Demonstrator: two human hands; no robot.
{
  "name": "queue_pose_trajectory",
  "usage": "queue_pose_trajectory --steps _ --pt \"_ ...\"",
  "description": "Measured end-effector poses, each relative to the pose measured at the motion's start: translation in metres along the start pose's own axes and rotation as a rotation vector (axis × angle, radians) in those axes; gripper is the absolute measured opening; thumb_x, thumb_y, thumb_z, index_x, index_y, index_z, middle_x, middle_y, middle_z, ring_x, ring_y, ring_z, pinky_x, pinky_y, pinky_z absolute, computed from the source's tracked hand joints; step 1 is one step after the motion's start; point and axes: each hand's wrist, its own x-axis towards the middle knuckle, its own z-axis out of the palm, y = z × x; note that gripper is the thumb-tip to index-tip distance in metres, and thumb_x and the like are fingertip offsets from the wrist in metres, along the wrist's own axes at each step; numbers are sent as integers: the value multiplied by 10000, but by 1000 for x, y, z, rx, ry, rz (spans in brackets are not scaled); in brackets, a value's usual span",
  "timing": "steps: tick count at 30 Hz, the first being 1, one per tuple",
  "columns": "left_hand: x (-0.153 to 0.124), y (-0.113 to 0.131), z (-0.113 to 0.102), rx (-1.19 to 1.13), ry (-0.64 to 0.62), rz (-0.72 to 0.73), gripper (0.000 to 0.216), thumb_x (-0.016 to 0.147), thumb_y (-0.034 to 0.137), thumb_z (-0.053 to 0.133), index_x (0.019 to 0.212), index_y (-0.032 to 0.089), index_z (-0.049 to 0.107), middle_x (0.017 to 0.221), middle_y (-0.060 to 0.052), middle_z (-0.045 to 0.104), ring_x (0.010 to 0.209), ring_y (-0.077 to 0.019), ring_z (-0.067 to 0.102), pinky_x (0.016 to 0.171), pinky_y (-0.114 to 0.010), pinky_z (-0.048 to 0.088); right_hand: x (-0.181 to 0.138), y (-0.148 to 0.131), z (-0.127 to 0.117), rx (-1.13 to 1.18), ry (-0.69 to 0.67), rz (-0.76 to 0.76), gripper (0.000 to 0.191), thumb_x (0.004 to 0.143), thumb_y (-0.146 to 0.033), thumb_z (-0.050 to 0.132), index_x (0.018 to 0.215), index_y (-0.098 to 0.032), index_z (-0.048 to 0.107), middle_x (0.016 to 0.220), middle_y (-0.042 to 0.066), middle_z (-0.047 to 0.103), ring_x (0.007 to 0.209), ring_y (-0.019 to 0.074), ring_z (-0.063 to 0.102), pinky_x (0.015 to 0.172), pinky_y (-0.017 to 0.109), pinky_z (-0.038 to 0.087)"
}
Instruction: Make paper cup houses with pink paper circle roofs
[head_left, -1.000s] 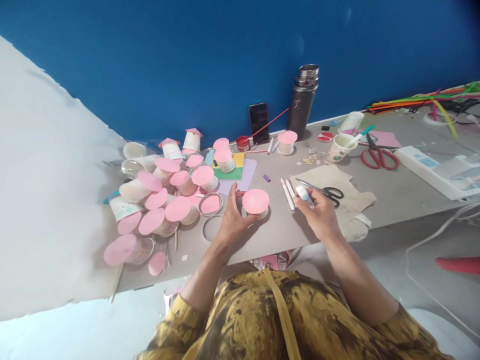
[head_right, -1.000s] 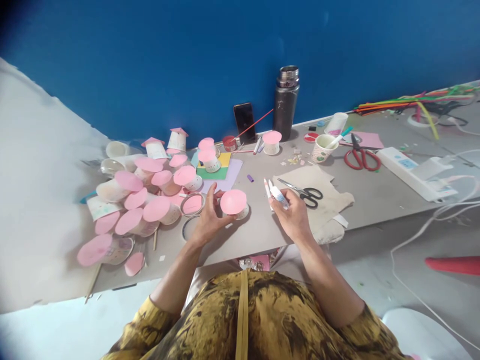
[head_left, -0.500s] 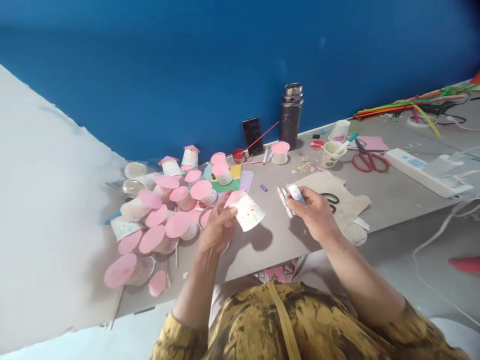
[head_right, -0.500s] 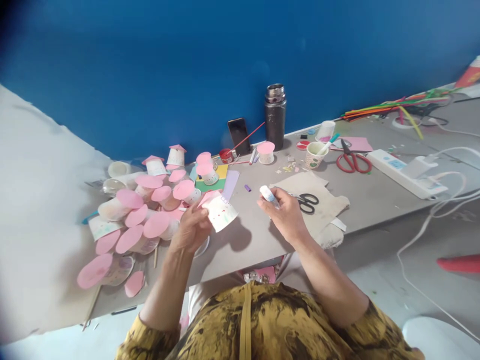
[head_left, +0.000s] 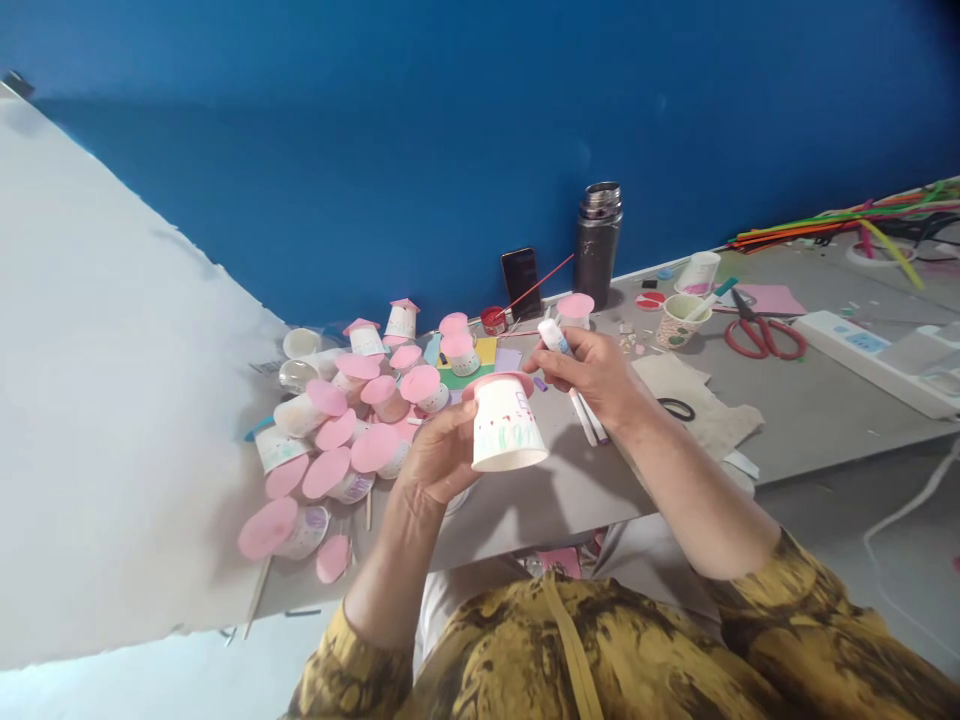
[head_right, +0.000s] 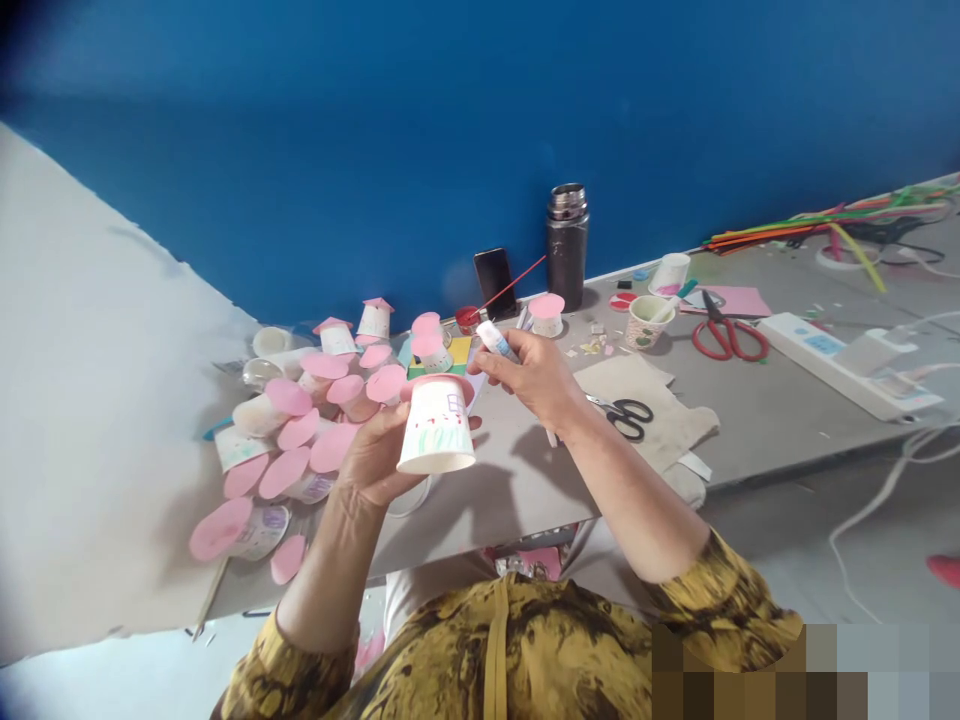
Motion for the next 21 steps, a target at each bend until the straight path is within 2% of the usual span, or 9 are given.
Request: queue_pose_trajectory --steps 4,9,13,17,21 --pt "5 -2 1 -39 9 0 496 761 399 739 1200 190 641 1167 -107 741 1195 -364 668 1043 -546 523 3 1 4 -101 -10 -15 288 805 -492 777 864 -215 723 779 0 683 658 134 530 576 271 380" --pt "7 -6 0 -54 -31 -35 530 762 450 752 1204 179 637 1179 -127 742 1205 -388 660 1033 -564 522 4 0 7 -61 -74 27 330 772 -510 797 861 -204 715 732 -12 625 658 133 510 570 263 366" --pt "6 -8 0 -101 -39 -79 585 763 440 762 1272 189 624 1207 -113 737 1122 -370 699 999 -573 537 1 -2 8 -24 -85 58 346 765 -510 797 874 -194 711 734 -12 600 646 125 482 549 255 337" --pt "5 -8 -2 -140 -13 -87 607 754 411 782 1290 177 620 1149 -107 755 1052 -353 723 995 -572 538 -1 -4 8 3 -119 52 317 780 -496 797 852 -201 704 726 -15 602 647 127 477 553 260 320" --pt "4 -11 -2 -151 -24 -65 576 778 375 767 1297 174 621 1115 -102 767 1065 -336 722 1022 -532 527 -1 -9 8 -33 -135 22 277 835 -491 752 878 -217 745 790 -4 660 655 128 487 577 272 354"
